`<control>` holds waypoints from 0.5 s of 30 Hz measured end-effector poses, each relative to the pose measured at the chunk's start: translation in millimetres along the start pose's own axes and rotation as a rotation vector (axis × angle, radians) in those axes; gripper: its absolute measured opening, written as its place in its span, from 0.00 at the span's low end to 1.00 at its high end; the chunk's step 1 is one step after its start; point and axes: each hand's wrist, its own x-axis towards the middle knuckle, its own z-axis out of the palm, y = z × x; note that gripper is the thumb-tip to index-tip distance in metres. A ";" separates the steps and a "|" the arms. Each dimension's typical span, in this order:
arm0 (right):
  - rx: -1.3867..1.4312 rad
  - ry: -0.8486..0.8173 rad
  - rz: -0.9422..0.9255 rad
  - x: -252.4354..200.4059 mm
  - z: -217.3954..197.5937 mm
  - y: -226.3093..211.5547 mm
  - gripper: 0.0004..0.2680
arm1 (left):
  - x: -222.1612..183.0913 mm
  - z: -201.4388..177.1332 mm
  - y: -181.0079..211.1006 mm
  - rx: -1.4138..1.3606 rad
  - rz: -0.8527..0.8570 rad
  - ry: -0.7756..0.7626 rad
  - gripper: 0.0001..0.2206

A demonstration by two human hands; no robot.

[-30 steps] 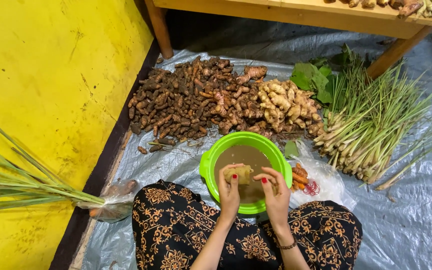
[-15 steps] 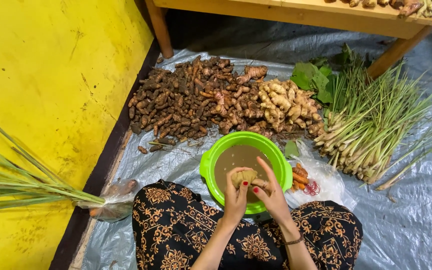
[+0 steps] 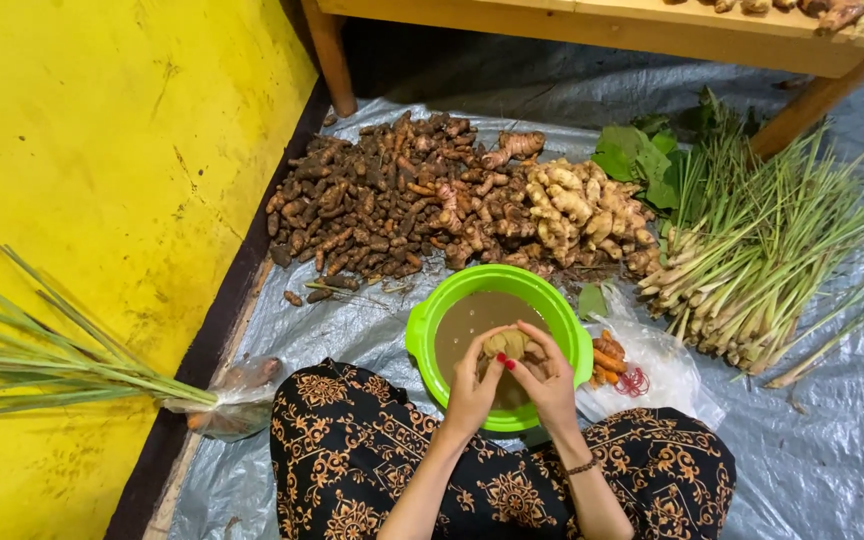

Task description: Washing and scrubbing ginger or turmeric roots in a bowl of water to remove soil and debris.

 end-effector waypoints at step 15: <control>0.271 0.121 0.253 22.4 -11.7 44.6 0.19 | 9.7 -7.4 -40.8 0.042 -0.091 0.271 0.12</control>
